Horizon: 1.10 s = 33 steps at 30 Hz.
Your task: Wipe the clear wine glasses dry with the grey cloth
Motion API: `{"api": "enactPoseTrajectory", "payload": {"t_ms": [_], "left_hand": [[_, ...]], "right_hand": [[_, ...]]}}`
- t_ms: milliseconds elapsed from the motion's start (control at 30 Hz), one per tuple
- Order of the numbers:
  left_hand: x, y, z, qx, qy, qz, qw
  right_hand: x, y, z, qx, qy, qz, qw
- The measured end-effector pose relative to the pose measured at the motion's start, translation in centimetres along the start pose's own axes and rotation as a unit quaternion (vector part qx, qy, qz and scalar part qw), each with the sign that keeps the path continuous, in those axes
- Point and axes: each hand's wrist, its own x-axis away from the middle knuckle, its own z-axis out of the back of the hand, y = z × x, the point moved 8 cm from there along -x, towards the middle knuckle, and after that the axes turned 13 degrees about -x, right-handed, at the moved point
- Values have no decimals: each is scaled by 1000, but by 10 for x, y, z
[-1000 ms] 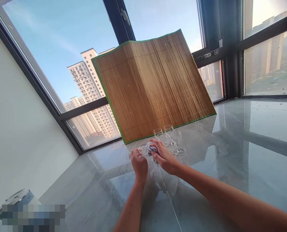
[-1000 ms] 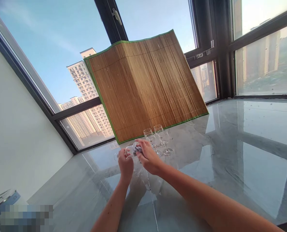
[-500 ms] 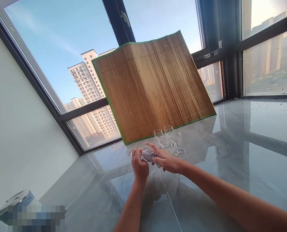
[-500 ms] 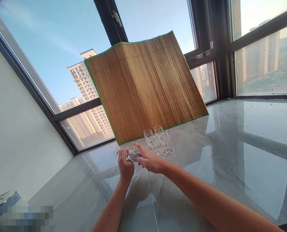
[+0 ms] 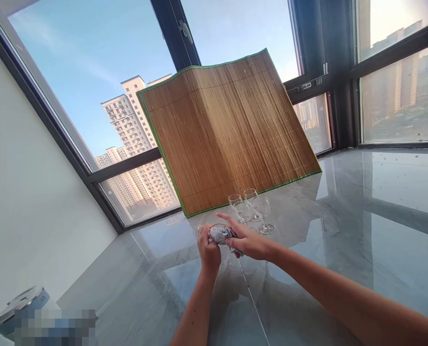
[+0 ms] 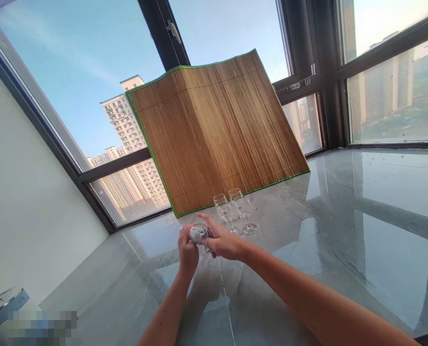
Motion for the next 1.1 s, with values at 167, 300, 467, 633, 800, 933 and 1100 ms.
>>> {"api": "enactPoseTrajectory", "payload": {"t_ms": [167,300,467,633,800,933,1100], "left_hand": [[0,-11,-12,97,-39,73,992],[0,-11,-19,172,-67,112,976],[6,-26,-27,271,-78,221,934],[12,-30,-31,481,-68,351,800],[10,5,-30,677,-158,319,645],[10,20,-25,754,-176,284,566],[10,19,-25,740,-180,274,588]], "right_hand": [[0,-5,1,-4,21,24,999],[2,-16,0,-9,33,61,998],[4,-34,11,-18,107,123,986],[5,-39,33,70,203,192,958],[-2,-18,38,214,206,187,936],[-6,-2,42,253,216,166,928],[-7,9,39,124,218,63,966]]}}
